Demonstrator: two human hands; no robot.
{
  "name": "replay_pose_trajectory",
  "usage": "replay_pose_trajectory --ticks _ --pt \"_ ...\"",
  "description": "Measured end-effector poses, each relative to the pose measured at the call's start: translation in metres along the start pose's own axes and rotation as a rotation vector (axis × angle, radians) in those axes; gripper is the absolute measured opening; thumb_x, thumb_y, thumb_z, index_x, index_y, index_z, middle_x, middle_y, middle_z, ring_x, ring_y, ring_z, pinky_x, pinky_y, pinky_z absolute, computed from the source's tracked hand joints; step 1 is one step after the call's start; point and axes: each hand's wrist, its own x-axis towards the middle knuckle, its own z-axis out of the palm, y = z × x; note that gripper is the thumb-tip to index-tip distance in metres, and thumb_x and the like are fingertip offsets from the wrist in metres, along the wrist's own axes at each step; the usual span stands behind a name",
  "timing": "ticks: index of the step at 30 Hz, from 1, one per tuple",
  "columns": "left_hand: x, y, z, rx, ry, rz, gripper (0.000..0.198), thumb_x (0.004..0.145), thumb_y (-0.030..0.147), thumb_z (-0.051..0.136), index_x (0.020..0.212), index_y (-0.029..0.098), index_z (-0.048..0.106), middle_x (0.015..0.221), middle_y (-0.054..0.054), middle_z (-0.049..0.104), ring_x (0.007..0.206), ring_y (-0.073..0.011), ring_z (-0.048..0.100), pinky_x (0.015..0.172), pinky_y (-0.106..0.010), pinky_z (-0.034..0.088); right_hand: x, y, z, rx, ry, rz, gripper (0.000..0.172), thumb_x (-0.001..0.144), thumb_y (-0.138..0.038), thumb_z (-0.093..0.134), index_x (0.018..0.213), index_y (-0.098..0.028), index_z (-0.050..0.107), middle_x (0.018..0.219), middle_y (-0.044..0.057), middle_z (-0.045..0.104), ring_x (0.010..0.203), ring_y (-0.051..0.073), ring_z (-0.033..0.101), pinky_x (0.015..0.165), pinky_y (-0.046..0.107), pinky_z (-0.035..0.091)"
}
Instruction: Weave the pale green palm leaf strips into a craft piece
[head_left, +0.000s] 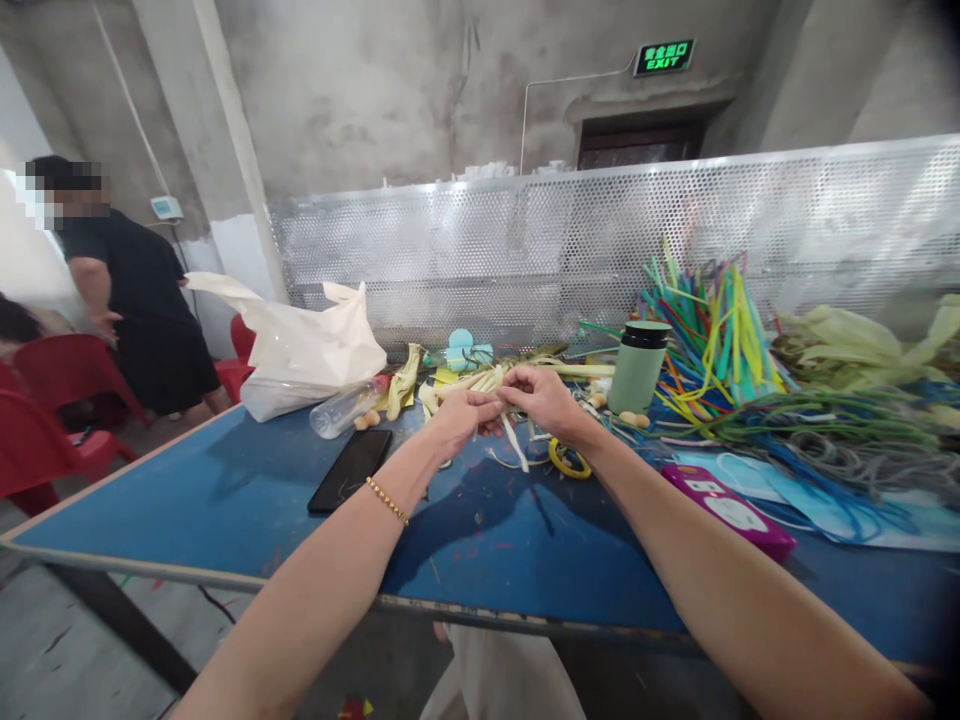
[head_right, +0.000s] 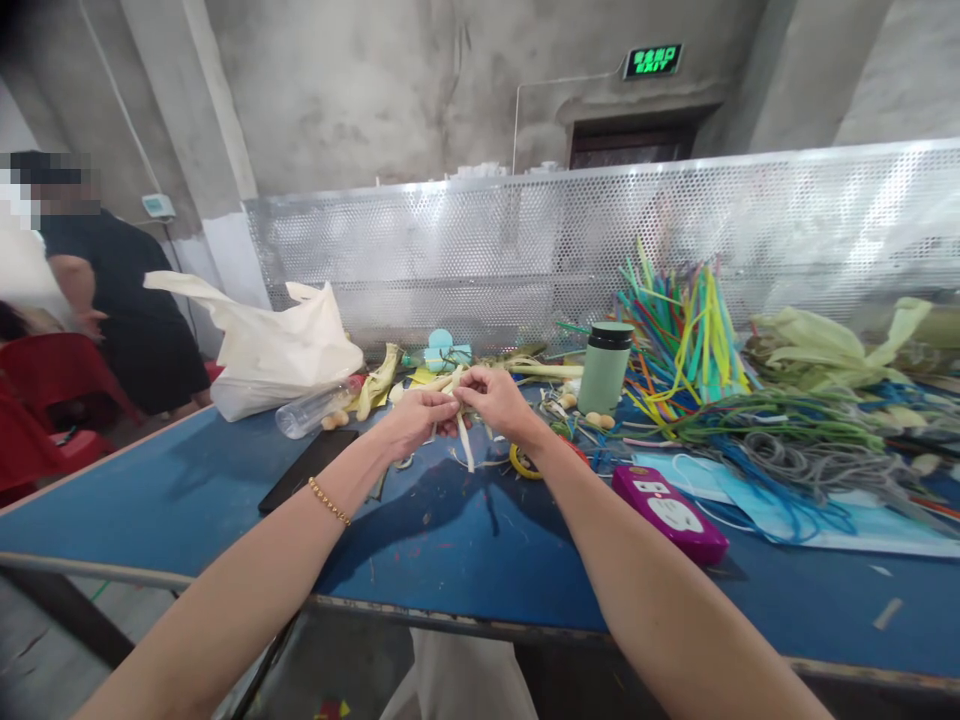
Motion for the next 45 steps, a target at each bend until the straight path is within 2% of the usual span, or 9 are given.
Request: replay_pose_trajectory --ticks 12,20,22,26,29,34,39,43,45 --pt "-0.001 0.000 0.005 0.044 0.076 -0.093 0.016 0.069 0.018 0.074 0.059 0.009 0.064 0.056 -0.004 0.061 0.046 -0.0066 0.049 0.050 -0.022 0.036 -0.003 -0.004 0.003 -0.008 -0.071 -0.009 0.018 0.072 -0.033 0.063 0.066 -0.017 0.056 0.057 -0.002 0.056 0.053 0.011 0.049 0.052 0.024 0.038" --pt "-0.002 0.000 0.007 -0.009 0.052 -0.125 0.011 0.073 0.011 0.069 0.063 0.008 0.066 0.057 -0.006 0.063 0.047 -0.0080 0.052 0.052 -0.023 0.039 -0.003 -0.003 0.004 -0.037 -0.132 -0.022 0.020 0.078 -0.035 0.061 0.070 -0.017 0.062 0.059 0.001 0.062 0.055 0.014 0.055 0.054 0.026 0.040" --pt "-0.002 0.001 0.007 -0.087 0.079 -0.131 0.012 0.074 0.013 0.071 0.066 0.007 0.065 0.063 -0.008 0.066 0.051 -0.0104 0.058 0.054 -0.024 0.042 -0.001 -0.002 -0.001 -0.142 -0.037 -0.081 0.021 0.082 -0.035 0.058 0.075 -0.017 0.065 0.068 0.003 0.065 0.064 0.017 0.058 0.061 0.029 0.043" --pt "0.001 0.006 0.003 -0.287 0.227 -0.136 0.006 0.076 0.008 0.069 0.074 0.006 0.064 0.075 -0.013 0.070 0.064 -0.0160 0.067 0.061 -0.026 0.049 0.004 -0.002 -0.011 -0.479 0.327 -0.218 0.022 0.087 -0.032 0.053 0.080 -0.018 0.068 0.084 0.008 0.067 0.083 0.021 0.058 0.081 0.034 0.042" --pt "0.004 0.007 -0.002 -0.391 0.269 -0.099 0.007 0.073 0.003 0.069 0.076 0.006 0.064 0.082 -0.014 0.071 0.073 -0.0177 0.070 0.070 -0.028 0.052 0.003 -0.004 -0.010 -0.561 0.411 -0.233 0.023 0.088 -0.030 0.051 0.076 -0.018 0.067 0.080 0.009 0.066 0.080 0.021 0.058 0.079 0.032 0.041" --pt "0.009 0.001 -0.009 -0.421 0.338 -0.020 0.013 0.066 0.011 0.076 0.074 0.010 0.065 0.083 -0.011 0.072 0.077 -0.0188 0.068 0.078 -0.033 0.050 -0.004 -0.010 0.007 -0.575 0.370 -0.183 0.023 0.085 -0.029 0.052 0.070 -0.017 0.066 0.068 0.006 0.064 0.064 0.016 0.054 0.064 0.027 0.037" --pt "0.010 -0.004 -0.011 -0.327 0.433 -0.009 0.022 0.059 0.021 0.079 0.079 0.014 0.071 0.081 -0.006 0.071 0.069 -0.0132 0.061 0.067 -0.027 0.043 -0.012 -0.014 0.023 -0.657 0.196 -0.047 0.036 0.085 -0.033 0.051 0.055 -0.017 0.062 0.054 0.003 0.059 0.052 0.012 0.047 0.054 0.026 0.028" --pt "0.010 -0.001 -0.011 -0.365 0.485 -0.031 0.022 0.056 0.021 0.076 0.077 0.016 0.071 0.086 -0.006 0.072 0.075 -0.0142 0.061 0.065 -0.026 0.040 -0.011 -0.004 0.026 -0.659 0.001 0.052 0.024 0.079 -0.026 0.054 0.064 -0.018 0.070 0.064 0.005 0.065 0.060 0.015 0.055 0.055 0.025 0.032" --pt "0.009 0.001 -0.011 -0.390 0.491 -0.049 0.021 0.056 0.020 0.075 0.076 0.015 0.071 0.086 -0.006 0.072 0.076 -0.0143 0.061 0.065 -0.026 0.040 -0.008 0.003 0.027 -0.583 0.001 0.019 0.016 0.072 -0.019 0.057 0.075 -0.018 0.073 0.076 0.006 0.069 0.070 0.017 0.059 0.061 0.025 0.039"
